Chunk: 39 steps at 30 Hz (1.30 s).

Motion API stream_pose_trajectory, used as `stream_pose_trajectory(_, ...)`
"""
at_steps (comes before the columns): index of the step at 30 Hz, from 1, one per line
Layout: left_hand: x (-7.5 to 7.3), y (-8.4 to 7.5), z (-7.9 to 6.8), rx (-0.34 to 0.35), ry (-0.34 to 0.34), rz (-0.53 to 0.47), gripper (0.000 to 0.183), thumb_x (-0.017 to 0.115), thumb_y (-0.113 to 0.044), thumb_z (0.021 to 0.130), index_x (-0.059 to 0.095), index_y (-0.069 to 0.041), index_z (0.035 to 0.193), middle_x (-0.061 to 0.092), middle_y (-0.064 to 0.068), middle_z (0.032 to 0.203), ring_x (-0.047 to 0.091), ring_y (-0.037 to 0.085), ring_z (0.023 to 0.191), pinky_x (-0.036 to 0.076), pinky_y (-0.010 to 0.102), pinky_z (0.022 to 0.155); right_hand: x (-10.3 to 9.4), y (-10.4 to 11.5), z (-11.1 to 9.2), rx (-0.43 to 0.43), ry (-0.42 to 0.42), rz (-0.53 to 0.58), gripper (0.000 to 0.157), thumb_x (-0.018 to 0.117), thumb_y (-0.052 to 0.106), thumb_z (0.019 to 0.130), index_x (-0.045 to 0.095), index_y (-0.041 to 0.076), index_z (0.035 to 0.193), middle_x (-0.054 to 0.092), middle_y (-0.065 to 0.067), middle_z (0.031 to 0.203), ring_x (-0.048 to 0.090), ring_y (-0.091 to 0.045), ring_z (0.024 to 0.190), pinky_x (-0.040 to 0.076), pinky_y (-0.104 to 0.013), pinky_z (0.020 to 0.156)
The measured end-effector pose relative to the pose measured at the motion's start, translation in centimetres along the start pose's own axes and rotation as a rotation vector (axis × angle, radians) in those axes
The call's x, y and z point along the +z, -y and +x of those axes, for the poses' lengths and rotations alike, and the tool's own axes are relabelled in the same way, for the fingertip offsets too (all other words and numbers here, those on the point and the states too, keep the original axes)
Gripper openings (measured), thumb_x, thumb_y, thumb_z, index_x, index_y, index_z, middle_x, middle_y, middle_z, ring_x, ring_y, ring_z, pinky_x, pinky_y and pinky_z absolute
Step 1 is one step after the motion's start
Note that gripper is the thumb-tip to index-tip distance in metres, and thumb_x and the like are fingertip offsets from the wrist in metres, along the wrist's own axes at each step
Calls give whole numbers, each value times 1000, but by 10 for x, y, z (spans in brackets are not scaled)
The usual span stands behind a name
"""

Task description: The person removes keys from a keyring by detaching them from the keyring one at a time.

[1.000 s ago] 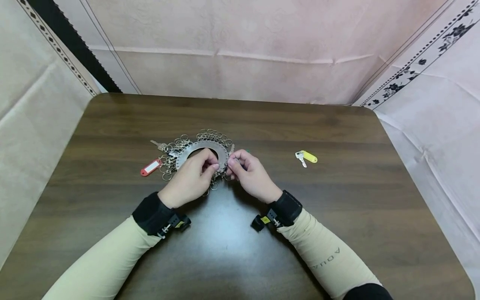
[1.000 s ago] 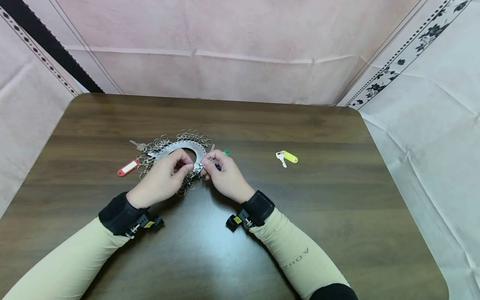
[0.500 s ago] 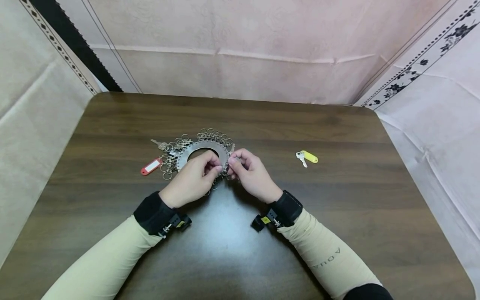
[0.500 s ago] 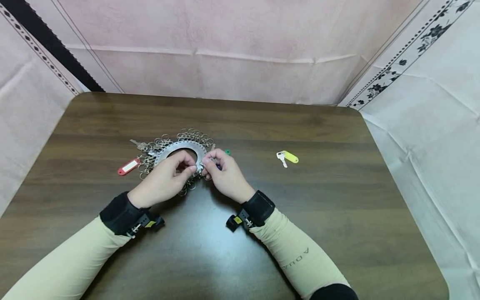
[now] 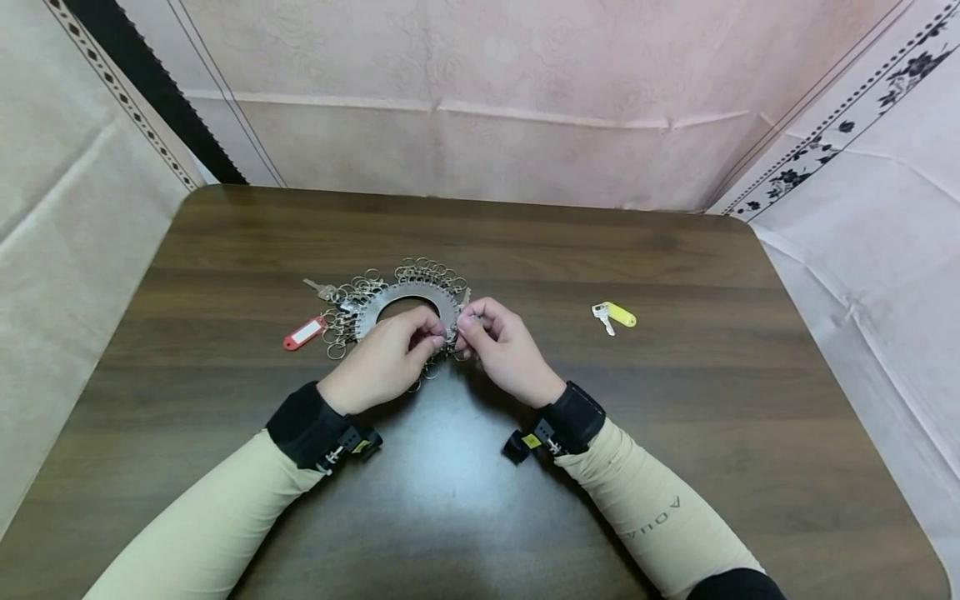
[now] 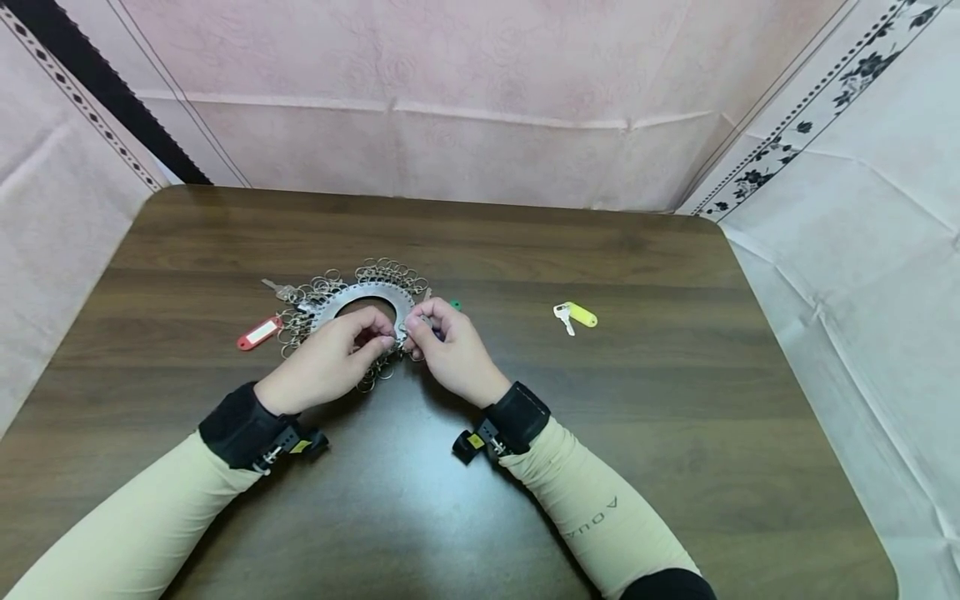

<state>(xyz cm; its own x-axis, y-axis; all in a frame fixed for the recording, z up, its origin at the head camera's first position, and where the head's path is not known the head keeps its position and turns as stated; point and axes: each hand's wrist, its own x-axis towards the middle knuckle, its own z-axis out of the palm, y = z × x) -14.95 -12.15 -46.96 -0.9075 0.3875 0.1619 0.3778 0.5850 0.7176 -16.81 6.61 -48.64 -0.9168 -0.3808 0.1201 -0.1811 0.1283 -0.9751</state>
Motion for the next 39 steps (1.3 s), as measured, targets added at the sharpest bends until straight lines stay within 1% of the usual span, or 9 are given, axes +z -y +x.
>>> stream_pose_trajectory(8, -1, 0, -1, 10, -87, -31, 3, 54, -9, 94, 57, -10, 94, 58, 4, 84, 51, 16, 73, 44, 34, 66, 0, 3, 0, 20, 1, -12, 16, 50, 10, 98, 56, -5, 100, 63, -19, 76, 56, -28, 65, 45, -31, 51)
stream_pose_trajectory(12, -1, -1, -2, 21, -123, -69, 4, 54, -7, 94, 57, -6, 97, 60, 7, 89, 52, 16, 77, 46, 36, 69, 1, 16, -3, 37, 13, -24, 16, 49, 6, 98, 55, -9, 99, 62, -17, 77, 55, -27, 66, 45, -30, 54)
stream_pose_trajectory(16, -1, -1, -2, 29, -140, -94, 5, 55, -6, 94, 57, -5, 98, 61, 8, 92, 53, 17, 79, 47, 37, 71, 4, 29, -7, 40, 23, -34, 17, 47, 3, 98, 53, -13, 98, 61, -22, 77, 54, -27, 66, 45, -29, 56)
stream_pose_trajectory(23, -3, -1, -2, 34, -118, -78, 4, 55, -7, 94, 58, -6, 97, 61, 7, 90, 53, 17, 77, 47, 37, 69, 4, 33, -7, 23, 19, -33, 16, 48, 3, 98, 53, -12, 97, 60, -19, 75, 55, -17, 64, 46, -31, 57)
stream_pose_trajectory(25, -2, -1, -1, 35, -94, -69, 4, 56, -8, 94, 59, -7, 96, 61, 6, 88, 52, 16, 75, 46, 36, 67, 3, 32, -6, 19, 16, -27, 16, 48, 3, 98, 53, -12, 98, 60, -21, 76, 55, -19, 64, 46, -31, 55)
stream_pose_trajectory(29, -1, 0, -1, 35, -49, -52, 3, 57, -10, 94, 60, -9, 95, 61, 5, 86, 50, 16, 71, 44, 34, 63, -1, 16, -1, 17, 6, -12, 18, 49, 9, 98, 54, -9, 99, 61, -24, 78, 55, -28, 64, 45, -30, 51)
stream_pose_trajectory(32, 0, 0, 0, 31, -43, -49, 3, 57, -10, 94, 60, -9, 94, 61, 4, 86, 50, 15, 71, 44, 34, 63, -2, 5, 2, 16, 1, -6, 19, 50, 13, 99, 55, -5, 98, 61, -19, 77, 54, -36, 66, 44, -30, 48)
stream_pose_trajectory(35, 0, 0, 0, 22, -35, -52, 3, 57, -10, 94, 60, -9, 94, 62, 5, 87, 51, 15, 71, 45, 34, 63, -2, 4, 1, 20, 1, -1, 20, 50, 14, 99, 55, -6, 99, 62, -14, 76, 53, -40, 67, 44, -30, 48)
stream_pose_trajectory(39, 0, -1, 0, 16, -27, -55, 4, 57, -11, 94, 60, -9, 95, 62, 5, 88, 51, 15, 72, 45, 34, 64, -6, 2, 0, 15, -4, -17, 22, 51, 14, 99, 54, -8, 101, 62, -15, 76, 55, -36, 67, 46, -30, 51)
